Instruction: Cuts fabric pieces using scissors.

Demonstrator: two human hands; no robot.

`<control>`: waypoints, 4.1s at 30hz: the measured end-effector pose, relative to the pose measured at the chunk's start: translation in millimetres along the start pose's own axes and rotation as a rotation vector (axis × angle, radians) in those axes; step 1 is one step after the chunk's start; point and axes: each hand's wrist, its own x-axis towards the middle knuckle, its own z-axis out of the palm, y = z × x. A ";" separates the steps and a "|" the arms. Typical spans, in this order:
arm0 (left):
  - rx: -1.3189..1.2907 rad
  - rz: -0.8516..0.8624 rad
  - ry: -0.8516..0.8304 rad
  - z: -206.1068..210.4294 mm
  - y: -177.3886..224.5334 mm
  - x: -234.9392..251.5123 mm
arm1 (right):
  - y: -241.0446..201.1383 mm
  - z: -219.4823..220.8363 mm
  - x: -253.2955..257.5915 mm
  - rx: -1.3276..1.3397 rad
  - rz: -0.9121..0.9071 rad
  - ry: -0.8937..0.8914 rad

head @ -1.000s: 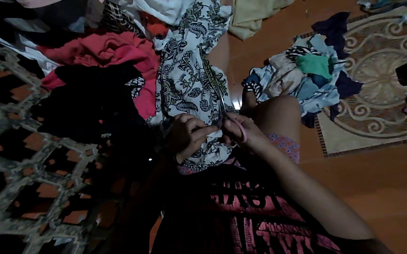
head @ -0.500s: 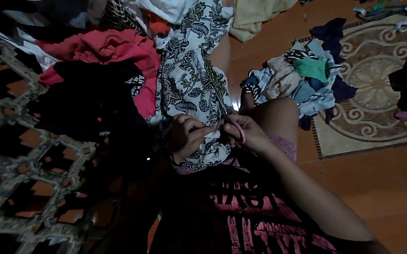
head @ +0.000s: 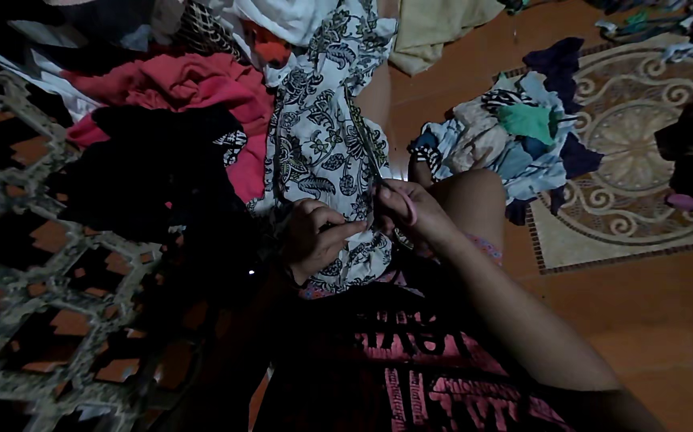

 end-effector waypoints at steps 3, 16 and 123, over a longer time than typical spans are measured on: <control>-0.009 0.001 0.010 0.0 0.1 -0.3 | -0.2 0.0 0.3 0.008 0.014 0.013; -0.016 -0.023 0.000 -4.0 4.6 -3.0 | -7.5 1.1 9.5 0.019 0.039 0.050; -0.074 -0.178 0.069 -41.9 44.9 -8.2 | -36.3 1.0 -3.8 -0.483 0.114 -0.164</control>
